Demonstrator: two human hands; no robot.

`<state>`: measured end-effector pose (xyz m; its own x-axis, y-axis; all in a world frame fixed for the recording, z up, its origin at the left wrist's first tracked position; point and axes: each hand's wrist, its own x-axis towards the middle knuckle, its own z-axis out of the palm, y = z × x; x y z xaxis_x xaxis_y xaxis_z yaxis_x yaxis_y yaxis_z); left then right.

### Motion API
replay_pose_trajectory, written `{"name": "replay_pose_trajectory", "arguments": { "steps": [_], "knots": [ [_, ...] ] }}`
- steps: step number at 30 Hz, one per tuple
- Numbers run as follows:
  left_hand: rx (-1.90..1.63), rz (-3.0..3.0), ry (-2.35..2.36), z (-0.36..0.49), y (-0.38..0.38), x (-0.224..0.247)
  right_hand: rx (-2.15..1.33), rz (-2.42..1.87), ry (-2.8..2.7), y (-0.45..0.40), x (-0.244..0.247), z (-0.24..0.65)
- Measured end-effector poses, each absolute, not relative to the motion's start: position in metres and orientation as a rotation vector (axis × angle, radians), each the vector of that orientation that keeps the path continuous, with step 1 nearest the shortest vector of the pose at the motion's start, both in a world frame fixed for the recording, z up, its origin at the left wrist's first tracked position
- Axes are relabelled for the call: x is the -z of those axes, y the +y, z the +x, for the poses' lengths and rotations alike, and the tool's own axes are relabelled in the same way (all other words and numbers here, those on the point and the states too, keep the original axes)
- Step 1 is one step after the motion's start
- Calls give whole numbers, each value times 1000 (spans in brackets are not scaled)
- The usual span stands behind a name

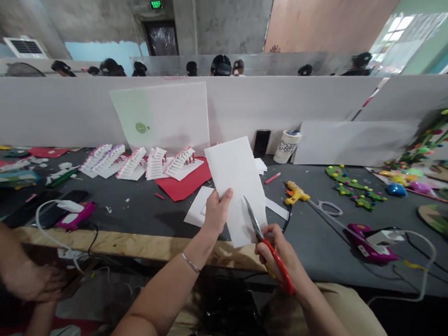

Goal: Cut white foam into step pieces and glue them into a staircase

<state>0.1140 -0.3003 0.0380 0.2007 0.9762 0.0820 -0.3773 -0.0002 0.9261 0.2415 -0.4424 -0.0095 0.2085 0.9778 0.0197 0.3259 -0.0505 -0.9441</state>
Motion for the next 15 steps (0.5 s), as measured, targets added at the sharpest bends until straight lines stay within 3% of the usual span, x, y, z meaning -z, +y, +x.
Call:
{"name": "replay_pose_trajectory", "arguments": {
  "steps": [15],
  "knots": [
    [-1107,1088,717,121,-314,-30,-648,-1471,-1330,-433,14,249]
  ]
}}
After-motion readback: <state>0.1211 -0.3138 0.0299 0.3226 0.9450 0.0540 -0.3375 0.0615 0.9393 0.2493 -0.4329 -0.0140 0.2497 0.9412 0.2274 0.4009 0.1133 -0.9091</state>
